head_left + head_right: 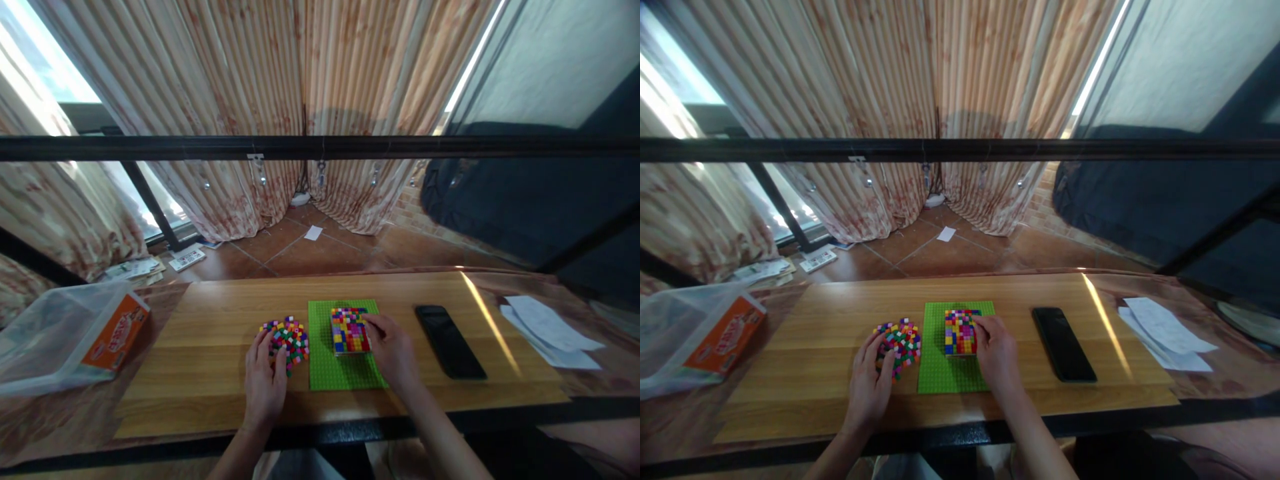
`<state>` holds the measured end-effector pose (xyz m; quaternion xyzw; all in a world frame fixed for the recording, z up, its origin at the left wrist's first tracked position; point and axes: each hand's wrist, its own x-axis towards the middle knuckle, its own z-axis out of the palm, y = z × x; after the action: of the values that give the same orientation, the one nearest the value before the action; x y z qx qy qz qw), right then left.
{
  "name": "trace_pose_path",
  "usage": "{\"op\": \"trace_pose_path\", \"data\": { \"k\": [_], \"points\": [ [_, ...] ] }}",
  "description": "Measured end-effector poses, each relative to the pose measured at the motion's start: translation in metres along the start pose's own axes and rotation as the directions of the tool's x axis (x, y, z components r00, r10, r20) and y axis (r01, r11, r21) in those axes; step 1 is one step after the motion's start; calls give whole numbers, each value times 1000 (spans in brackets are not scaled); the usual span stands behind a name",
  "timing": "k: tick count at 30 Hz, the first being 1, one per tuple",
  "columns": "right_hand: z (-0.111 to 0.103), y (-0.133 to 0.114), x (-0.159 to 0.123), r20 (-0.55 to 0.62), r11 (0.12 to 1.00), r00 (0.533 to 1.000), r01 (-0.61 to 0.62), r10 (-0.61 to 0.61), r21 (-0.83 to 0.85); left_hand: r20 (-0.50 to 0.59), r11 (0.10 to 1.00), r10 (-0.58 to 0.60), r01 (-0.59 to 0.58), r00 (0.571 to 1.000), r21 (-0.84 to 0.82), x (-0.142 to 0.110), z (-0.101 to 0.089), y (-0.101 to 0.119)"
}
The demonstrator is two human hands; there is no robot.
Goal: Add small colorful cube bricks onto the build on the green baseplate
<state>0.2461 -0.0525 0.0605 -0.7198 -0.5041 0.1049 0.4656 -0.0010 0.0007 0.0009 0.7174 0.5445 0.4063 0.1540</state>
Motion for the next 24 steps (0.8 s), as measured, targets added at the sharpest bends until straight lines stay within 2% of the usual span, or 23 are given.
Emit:
{"op": "trace_pose_path", "data": {
  "k": [5, 12, 19, 24],
  "points": [
    [11, 1, 6, 54, 983, 998, -27, 37, -181, 6, 999, -33, 33, 999, 4, 0, 1, 0],
    [19, 2, 11, 94, 950, 994, -31, 63, -311, 4, 1000, -20, 20, 1000, -4, -1, 2, -1],
    [24, 3, 13, 92, 964, 995, -6, 32, -266, -1, 1000, -1, 1, 1000, 19, -1, 4, -4],
    [21, 2, 12, 69, 983, 997, -31, 45, -183, -12, 1000, 11, -11, 1000, -10, -2, 5, -5]
  ]
}}
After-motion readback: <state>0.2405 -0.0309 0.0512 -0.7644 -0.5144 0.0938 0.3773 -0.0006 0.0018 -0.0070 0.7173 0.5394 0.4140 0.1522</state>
